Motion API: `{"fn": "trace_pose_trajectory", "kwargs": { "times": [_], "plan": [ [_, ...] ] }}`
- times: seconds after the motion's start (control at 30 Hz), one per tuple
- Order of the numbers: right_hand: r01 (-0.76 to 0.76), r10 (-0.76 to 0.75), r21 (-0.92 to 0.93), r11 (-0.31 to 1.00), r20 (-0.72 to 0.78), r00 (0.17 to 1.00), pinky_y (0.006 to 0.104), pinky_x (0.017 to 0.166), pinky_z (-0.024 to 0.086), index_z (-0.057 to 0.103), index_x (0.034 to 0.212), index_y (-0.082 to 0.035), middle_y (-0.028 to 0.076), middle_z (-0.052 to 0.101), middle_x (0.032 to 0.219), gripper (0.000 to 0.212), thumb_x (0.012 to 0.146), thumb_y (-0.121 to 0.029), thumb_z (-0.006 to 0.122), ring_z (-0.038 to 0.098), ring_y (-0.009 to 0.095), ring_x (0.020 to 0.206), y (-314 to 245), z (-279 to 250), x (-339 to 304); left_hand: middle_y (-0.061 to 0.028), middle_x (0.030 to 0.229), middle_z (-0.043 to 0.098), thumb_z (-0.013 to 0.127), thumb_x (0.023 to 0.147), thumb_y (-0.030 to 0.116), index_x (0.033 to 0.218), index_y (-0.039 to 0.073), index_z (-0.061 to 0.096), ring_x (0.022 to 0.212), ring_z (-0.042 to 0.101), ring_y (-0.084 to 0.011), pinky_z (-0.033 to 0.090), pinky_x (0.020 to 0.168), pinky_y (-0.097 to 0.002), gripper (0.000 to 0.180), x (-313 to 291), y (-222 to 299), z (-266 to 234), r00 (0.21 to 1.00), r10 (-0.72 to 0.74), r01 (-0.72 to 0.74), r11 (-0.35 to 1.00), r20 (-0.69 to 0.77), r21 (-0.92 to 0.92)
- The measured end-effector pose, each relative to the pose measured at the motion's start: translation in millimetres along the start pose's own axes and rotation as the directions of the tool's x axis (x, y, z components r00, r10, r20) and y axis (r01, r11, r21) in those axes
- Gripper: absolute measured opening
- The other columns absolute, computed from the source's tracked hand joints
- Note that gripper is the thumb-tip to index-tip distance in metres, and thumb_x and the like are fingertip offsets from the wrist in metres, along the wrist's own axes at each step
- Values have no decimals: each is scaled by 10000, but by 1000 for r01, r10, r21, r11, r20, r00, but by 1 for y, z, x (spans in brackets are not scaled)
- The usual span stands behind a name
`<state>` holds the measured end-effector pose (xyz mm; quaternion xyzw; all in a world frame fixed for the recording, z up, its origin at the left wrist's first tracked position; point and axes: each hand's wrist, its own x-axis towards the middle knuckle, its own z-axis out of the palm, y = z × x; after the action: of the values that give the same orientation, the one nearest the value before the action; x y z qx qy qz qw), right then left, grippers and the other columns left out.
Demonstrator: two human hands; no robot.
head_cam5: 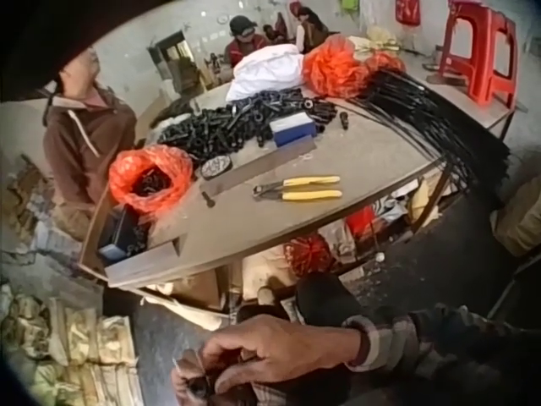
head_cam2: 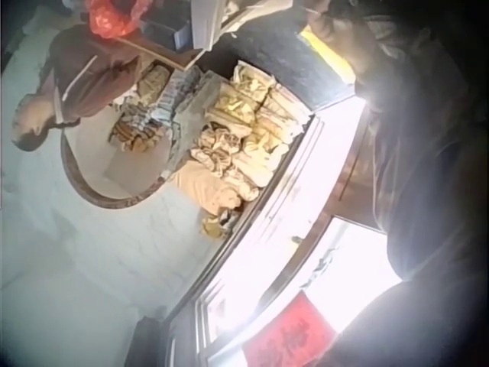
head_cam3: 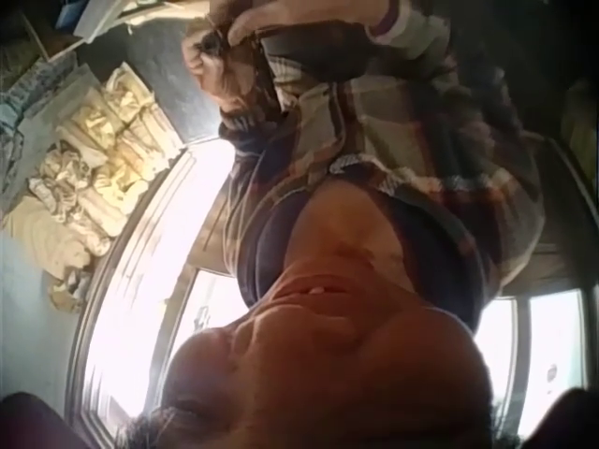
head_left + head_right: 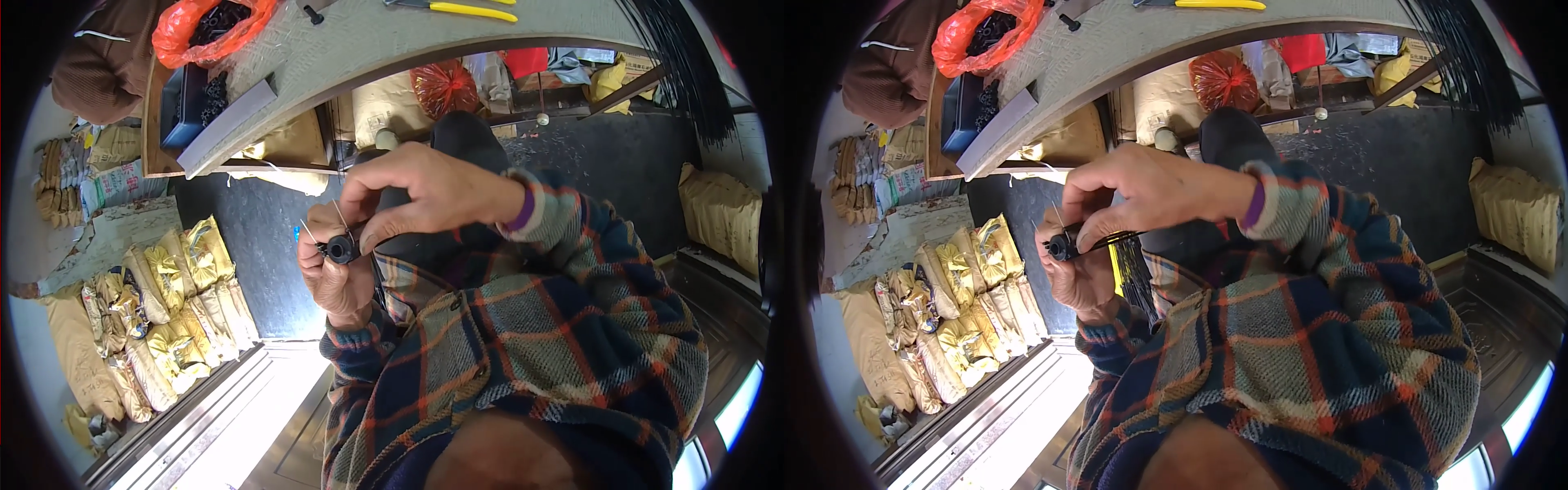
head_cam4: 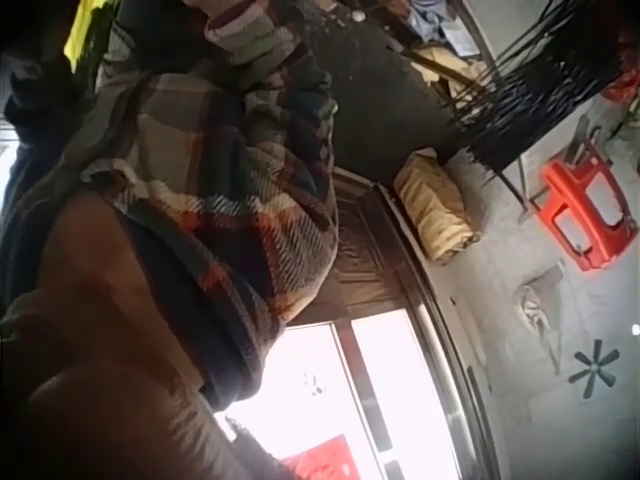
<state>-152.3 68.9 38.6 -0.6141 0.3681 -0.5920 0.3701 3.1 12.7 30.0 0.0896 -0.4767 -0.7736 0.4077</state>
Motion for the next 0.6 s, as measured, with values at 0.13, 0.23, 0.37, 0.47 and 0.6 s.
{"fn": "trace_pose_trajectory", "kwargs": {
  "times": [0.13, 0.23, 0.37, 0.47, 0.6],
  "plan": [
    [140, -409, -658, 740, -274, 871, 303, 556, 465, 606, 962, -6, 93, 611, 805, 330, 697, -182, 695, 608, 219, 677, -3, 35, -17, -43, 833, 441, 679, 757, 206, 849, 19, 540, 798, 453, -164, 387, 742, -286, 250, -5, 1, -2, 996, -7, 9, 1000, -85, 19],
    [101, -473, -739, 666, -314, 823, 298, 535, 465, 598, 987, 18, 104, 610, 801, 379, 664, -145, 710, 612, 212, 675, 1, 43, -17, -44, 847, 435, 679, 755, 186, 855, 16, 541, 847, 469, -170, 403, 791, -287, 242, -4, -4, 0, 998, 3, -2, 1000, -63, 15],
    [65, -407, -695, 716, -341, 847, 298, 541, 477, 588, 971, 14, 110, 604, 806, 374, 645, -107, 726, 616, 214, 691, -5, 41, -14, -68, 937, 484, 669, 766, 176, 965, 0, 533, 904, 478, -166, 401, 834, -294, 297, -1, -8, 4, 990, 15, -18, 1000, -143, -21],
    [64, -296, -511, 857, -388, 873, 294, 532, 480, 575, 931, -9, 112, 580, 824, 323, 650, -75, 721, 613, 227, 690, 5, 32, -14, -94, 1033, 514, 630, 797, 134, 1089, -17, 504, 950, 497, -171, 406, 863, -307, 352, -7, -17, 6, 967, 7, -5, 1000, -255, 6],
    [-171, -124, -547, 819, -459, 880, 258, 541, 495, 560, 948, -46, 90, 540, 868, 338, 653, -69, 722, 602, 203, 696, 11, 44, -13, -124, 1069, 561, 515, 853, 52, 1225, -51, 432, 957, 543, -165, 425, 873, -301, 394, -19, -21, 0, 960, 33, 48, 958, -276, 281]
  ]
}}
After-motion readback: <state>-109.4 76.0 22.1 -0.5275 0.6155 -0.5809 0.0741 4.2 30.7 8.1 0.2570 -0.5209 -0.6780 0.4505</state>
